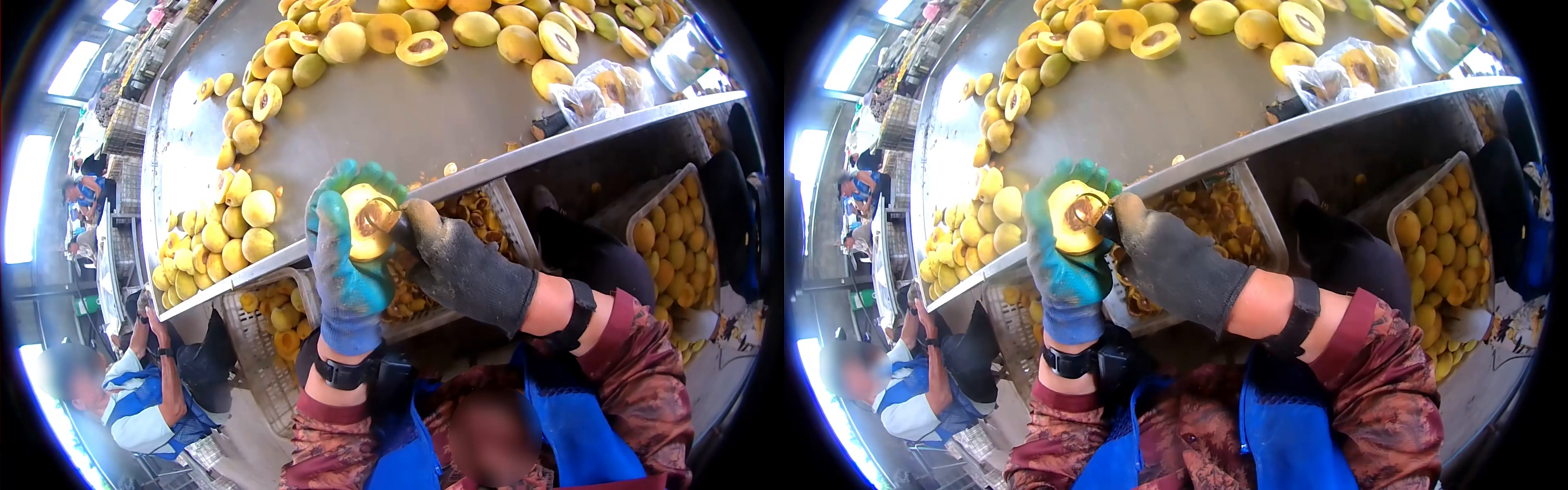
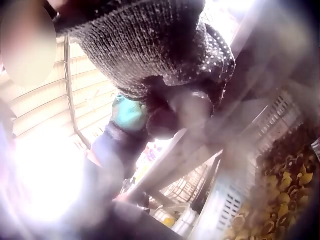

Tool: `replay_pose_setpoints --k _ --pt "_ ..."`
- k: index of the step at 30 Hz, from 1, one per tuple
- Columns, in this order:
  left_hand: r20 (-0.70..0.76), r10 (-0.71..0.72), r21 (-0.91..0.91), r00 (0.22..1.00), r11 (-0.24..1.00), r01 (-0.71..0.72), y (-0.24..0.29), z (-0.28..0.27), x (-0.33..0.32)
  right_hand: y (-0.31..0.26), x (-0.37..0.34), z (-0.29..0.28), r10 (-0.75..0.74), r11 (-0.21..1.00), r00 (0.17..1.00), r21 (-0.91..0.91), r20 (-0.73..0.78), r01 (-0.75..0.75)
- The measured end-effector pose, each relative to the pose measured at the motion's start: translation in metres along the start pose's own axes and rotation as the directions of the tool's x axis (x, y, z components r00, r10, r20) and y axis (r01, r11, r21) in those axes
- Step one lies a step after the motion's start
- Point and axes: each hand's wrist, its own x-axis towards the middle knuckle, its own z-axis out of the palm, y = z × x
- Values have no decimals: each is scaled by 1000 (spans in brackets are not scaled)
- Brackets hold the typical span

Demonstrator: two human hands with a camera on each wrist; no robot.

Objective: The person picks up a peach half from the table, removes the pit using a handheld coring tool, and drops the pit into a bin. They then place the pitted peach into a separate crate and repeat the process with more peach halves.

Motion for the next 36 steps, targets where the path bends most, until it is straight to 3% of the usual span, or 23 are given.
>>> replay_pose_setpoints --k 7,10,15,19,21,23,28,31,34,36 --pt "44 90 108 995 990 -94 -7 -2 -2 9 -2 9 -69 991 997 113 -28 71" --pt "46 99 114 994 988 -103 -9 -8 -5 -1 -8 7 67 989 997 128 33 -71" --pt "28 140 142 990 980 -142 -10 -1 -11 -15 -13 -6 118 985 988 111 103 -129" --pt "98 169 233 981 954 -188 -9 -3 -10 -14 -14 -6 129 973 982 172 141 -153" --pt "131 177 254 975 945 -205 -8 -3 -10 -6 -16 3 47 992 994 110 102 -58" --pt "104 205 278 973 934 -226 -9 -2 -10 -3 -19 7 44 993 995 109 91 -54" --pt "71 140 238 988 959 -153 -8 -4 -7 -24 -14 -14 156 927 967 307 204 -214" --pt "122 86 186 989 977 -108 -3 -5 -5 -37 -13 -27 239 597 837 606 492 -526" --pt "202 52 172 978 981 -87 -2 -9 -3 -28 -20 -14 140 777 938 552 318 -303" --pt "248 15 145 969 988 -52 -3 -10 -1 -35 -22 -24 241 689 874 560 422 -460"
